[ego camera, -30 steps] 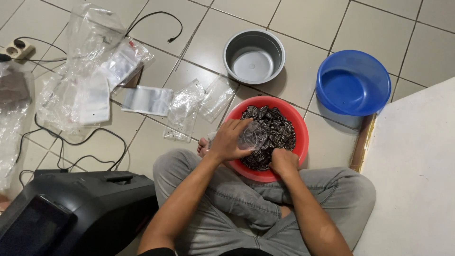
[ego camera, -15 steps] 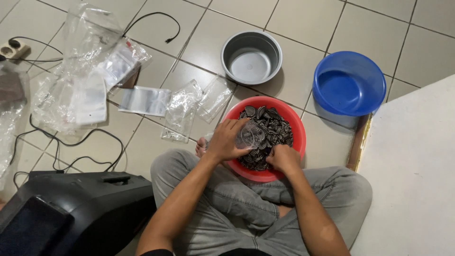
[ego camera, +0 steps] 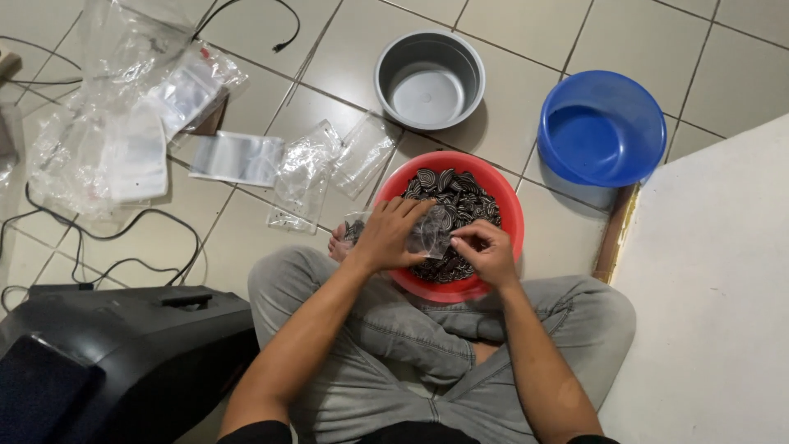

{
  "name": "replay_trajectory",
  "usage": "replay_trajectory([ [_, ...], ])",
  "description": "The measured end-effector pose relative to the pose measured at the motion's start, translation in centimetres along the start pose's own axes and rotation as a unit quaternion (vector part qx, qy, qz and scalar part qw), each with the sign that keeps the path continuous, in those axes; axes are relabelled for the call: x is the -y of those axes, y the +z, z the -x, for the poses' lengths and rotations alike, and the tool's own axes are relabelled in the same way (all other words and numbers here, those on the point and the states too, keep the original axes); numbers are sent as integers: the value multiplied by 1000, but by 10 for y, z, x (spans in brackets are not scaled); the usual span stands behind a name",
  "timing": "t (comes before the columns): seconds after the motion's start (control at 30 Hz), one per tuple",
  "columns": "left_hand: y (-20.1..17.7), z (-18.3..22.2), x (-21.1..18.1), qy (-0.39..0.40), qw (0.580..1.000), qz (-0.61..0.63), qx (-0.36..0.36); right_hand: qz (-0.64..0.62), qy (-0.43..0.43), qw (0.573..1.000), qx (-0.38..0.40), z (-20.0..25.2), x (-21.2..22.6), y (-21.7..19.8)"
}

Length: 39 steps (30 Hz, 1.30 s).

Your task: A person sitting on the floor is manually picking small black rubber rings from a red bowl and placing them into a small plastic bag.

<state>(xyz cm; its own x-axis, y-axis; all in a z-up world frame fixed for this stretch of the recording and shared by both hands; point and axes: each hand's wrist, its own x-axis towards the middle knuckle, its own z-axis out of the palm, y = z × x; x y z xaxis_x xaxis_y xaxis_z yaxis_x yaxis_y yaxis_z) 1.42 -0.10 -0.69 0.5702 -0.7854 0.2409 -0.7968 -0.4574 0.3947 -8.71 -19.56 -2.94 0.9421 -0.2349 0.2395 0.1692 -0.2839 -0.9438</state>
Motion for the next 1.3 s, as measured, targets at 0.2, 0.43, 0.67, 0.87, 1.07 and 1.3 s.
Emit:
replay_trajectory([
  [0.2,1,-1,1,7,999,29,-20,20,10,1000,-3,-2,-9,-7],
  [0.43,4,0,7,-17,995,79,-55,326,235,894,201,-11,22,-22],
  [0.67,-2,1,2,-27,991,111,-71,508,306,740,316,1,-30,11],
  [0.87,0,1,4,-27,989,120,-78,511,295,752,295,6,-56,17],
  [1.07,-2,1,2,-29,990,112,-74,504,307,750,298,1,-24,17],
  [1.3,7,3,7,-32,988,124,-83,500,335,741,297,-2,-8,18],
])
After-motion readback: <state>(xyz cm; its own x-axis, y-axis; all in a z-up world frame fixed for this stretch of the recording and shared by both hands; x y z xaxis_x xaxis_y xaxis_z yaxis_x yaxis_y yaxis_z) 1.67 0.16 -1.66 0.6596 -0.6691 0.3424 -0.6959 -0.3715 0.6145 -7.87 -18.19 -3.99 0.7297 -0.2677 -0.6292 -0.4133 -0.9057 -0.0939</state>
